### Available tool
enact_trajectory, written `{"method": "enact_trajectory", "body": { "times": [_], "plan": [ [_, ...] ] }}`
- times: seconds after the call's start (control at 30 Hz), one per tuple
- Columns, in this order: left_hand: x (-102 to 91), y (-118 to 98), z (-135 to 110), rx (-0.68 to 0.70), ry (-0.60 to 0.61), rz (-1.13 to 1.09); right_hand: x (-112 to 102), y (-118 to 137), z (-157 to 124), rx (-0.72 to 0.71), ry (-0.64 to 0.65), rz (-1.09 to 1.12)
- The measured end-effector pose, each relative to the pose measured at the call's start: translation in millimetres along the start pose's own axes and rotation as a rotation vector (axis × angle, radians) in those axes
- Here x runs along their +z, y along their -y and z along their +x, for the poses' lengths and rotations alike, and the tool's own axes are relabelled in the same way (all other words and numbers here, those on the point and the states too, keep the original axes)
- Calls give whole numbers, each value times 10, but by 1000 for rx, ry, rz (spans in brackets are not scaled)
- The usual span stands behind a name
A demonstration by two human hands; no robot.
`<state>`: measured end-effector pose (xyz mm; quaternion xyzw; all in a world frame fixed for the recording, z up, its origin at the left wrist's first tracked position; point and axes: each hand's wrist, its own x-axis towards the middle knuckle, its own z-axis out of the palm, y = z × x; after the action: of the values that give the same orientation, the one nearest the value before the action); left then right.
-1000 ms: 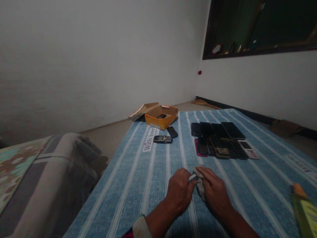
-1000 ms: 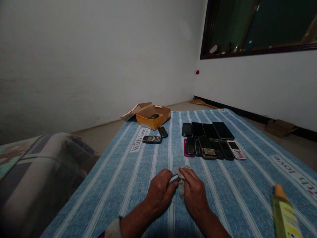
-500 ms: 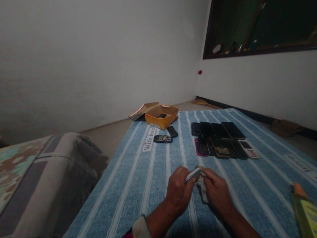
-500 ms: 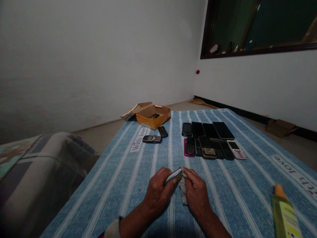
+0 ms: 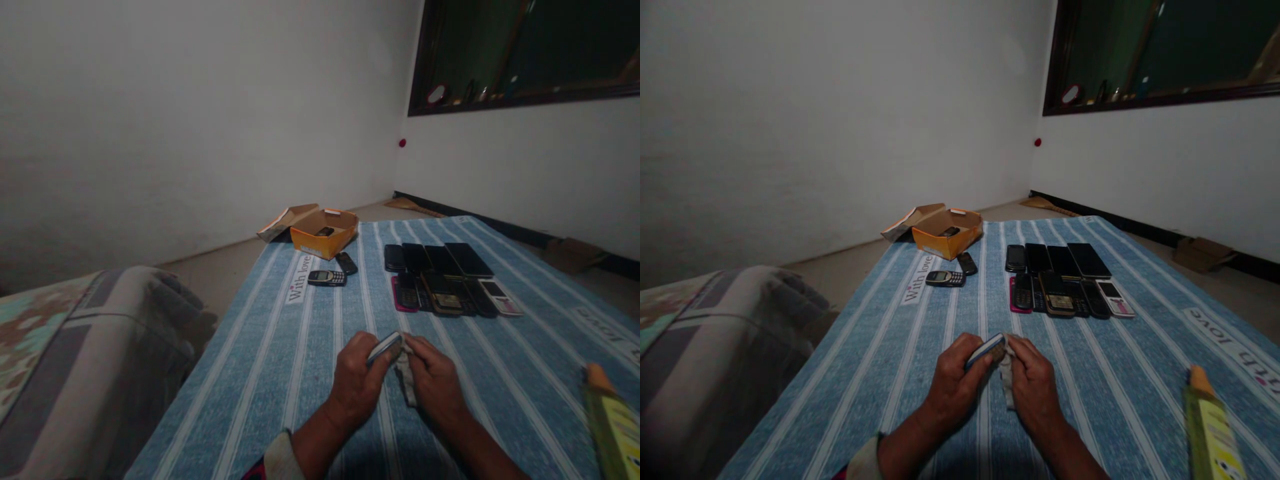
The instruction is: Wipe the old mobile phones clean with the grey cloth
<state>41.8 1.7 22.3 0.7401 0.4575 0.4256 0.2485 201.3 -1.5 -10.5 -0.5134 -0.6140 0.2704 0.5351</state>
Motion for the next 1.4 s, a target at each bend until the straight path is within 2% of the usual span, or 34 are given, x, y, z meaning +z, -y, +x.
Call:
{"method": "enact_trajectory", "body": {
  "times": [0.17, 0.33, 0.57, 0.67, 0.77, 0.9, 1.0, 1.13, 1.4],
  "plan": [
    [-38, -28, 37, -30, -15, -90, -17, 44, 25, 0, -12, 22],
    [-29, -28, 42, -68, 28, -137, -39, 113, 34, 109, -28, 87],
    [-37, -25, 58, -162, -27, -224, -15, 108, 20, 67, -6, 80],
    [-49, -31, 76, -230, -43, -266, -10, 140, 18, 165, 10, 143],
    [-44, -34, 84, -265, -44, -293, 7, 220, 30, 391, -16, 295],
    [7, -19, 64, -230, -36, -277, 44, 365, 53, 653, -73, 590],
    [61, -13, 39, -192, -64, -232, 82, 445, 38, 690, -67, 738],
    [108, -32, 22, -154, -111, -192, 165, 493, -30, 686, -31, 832],
    [59, -58, 76, -188, -164, -262, 343, 499, -173, 710, 58, 796]
  ]
}}
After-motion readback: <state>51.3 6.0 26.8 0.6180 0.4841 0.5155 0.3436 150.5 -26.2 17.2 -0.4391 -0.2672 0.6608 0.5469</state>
